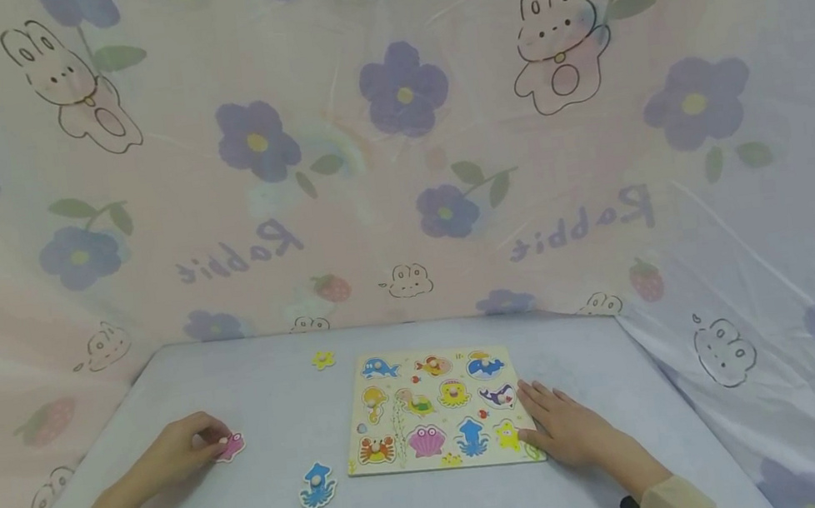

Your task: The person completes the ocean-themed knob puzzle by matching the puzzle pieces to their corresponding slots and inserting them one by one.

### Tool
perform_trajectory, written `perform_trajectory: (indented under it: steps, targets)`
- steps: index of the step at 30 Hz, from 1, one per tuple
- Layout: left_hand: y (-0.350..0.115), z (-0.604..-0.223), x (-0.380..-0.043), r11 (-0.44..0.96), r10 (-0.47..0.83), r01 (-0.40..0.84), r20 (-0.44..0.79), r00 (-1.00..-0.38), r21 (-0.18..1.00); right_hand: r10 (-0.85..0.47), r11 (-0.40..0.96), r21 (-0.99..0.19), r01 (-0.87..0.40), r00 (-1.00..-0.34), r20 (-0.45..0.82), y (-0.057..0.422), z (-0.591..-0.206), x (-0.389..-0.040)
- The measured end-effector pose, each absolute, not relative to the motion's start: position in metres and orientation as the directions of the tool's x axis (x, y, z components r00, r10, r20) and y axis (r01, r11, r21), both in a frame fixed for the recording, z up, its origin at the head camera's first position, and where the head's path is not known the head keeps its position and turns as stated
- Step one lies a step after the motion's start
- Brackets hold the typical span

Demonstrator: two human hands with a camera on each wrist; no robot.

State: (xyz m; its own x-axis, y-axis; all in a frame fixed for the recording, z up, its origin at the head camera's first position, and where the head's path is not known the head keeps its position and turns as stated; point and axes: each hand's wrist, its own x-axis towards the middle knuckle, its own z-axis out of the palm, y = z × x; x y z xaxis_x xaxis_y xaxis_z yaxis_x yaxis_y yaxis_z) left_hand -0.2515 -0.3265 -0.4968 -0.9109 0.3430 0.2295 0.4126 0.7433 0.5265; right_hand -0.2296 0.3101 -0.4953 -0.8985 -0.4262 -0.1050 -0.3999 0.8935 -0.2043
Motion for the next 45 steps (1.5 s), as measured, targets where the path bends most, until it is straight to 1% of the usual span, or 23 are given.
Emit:
perform_trajectory:
  steps: [5,15,22,38,45]
  targets:
    - [-0.326,-0.496,-0.251,0.739,0.346,0.416,0.233,-0.909,0.53,-0.422,0.897,-0.196,-0.397,-0.9,-0.108,0.31,-0.494,-0.229]
    - [-0.322,-0.492,-0.249,0.776,0.329,0.38,0.191,-0.925,0.504,-0.422,0.895,-0.204,-0.397,-0.901,-0.103,0.311,-0.493,-0.227]
    - [-0.314,-0.485,-0.248,0.786,0.332,0.401,0.226,-0.916,0.47,-0.424,0.894,-0.206,-0.399,-0.9,-0.098,0.31,-0.492,-0.227]
    - [-0.262,-0.472,-0.241,0.754,0.347,0.444,0.281,-0.895,0.485,-0.424,0.893,-0.214,-0.397,-0.9,-0.103,0.311,-0.494,-0.228]
    - [-0.234,-0.473,-0.24,0.725,0.375,0.491,0.321,-0.87,0.483,-0.415,0.9,-0.201,-0.388,-0.903,-0.113,0.311,-0.496,-0.229]
